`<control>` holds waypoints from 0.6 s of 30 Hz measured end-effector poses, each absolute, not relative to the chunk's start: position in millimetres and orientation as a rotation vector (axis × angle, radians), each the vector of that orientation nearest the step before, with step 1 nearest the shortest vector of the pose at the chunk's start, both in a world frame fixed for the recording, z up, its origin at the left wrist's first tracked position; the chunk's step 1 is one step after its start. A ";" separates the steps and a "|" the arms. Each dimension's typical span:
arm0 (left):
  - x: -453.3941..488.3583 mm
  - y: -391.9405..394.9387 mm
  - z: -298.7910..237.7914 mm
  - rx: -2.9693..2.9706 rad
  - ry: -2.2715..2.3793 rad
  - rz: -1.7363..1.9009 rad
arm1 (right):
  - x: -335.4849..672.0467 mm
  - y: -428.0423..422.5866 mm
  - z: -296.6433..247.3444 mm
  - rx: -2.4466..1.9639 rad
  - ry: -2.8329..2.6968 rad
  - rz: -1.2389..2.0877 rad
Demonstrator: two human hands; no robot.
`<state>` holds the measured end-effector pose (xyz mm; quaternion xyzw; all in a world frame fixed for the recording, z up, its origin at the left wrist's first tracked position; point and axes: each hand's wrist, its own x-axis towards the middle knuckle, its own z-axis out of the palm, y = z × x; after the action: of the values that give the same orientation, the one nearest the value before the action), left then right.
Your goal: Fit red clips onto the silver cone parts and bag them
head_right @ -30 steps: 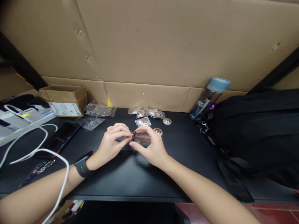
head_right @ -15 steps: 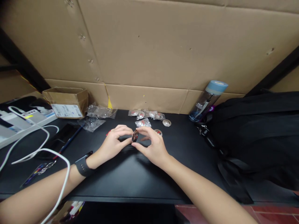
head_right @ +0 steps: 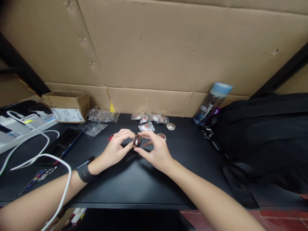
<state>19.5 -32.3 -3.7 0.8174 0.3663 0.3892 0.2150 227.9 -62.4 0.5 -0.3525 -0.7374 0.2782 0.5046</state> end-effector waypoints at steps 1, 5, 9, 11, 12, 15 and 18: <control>19.7 -33.3 -2.9 2.277 1.017 1.072 | 227.8 -62.5 0.1 -0.851 -1.778 0.675; 20.0 -36.4 -0.3 2.353 1.043 1.041 | 227.2 -62.3 -1.2 -0.852 -1.789 0.673; 20.7 -37.4 -1.0 2.470 1.062 1.029 | 225.9 -62.8 -1.5 -0.866 -1.773 0.710; 21.5 -37.7 -2.2 2.506 1.057 1.033 | 225.0 -63.5 -1.2 -0.868 -1.744 0.743; 21.9 -38.0 -2.7 2.518 1.053 1.039 | 224.5 -63.9 -0.9 -0.870 -1.732 0.760; 22.5 -39.5 -3.0 2.524 1.048 1.061 | 223.5 -64.9 0.7 -0.872 -1.716 0.795; 22.4 -40.4 -2.4 2.447 1.053 1.082 | 223.5 -65.6 2.1 -0.856 -1.715 0.806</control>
<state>22.4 -40.4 -2.4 0.8435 0.3630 0.3729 0.1331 223.5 -65.6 2.1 -0.3548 -0.7113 0.3341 0.5065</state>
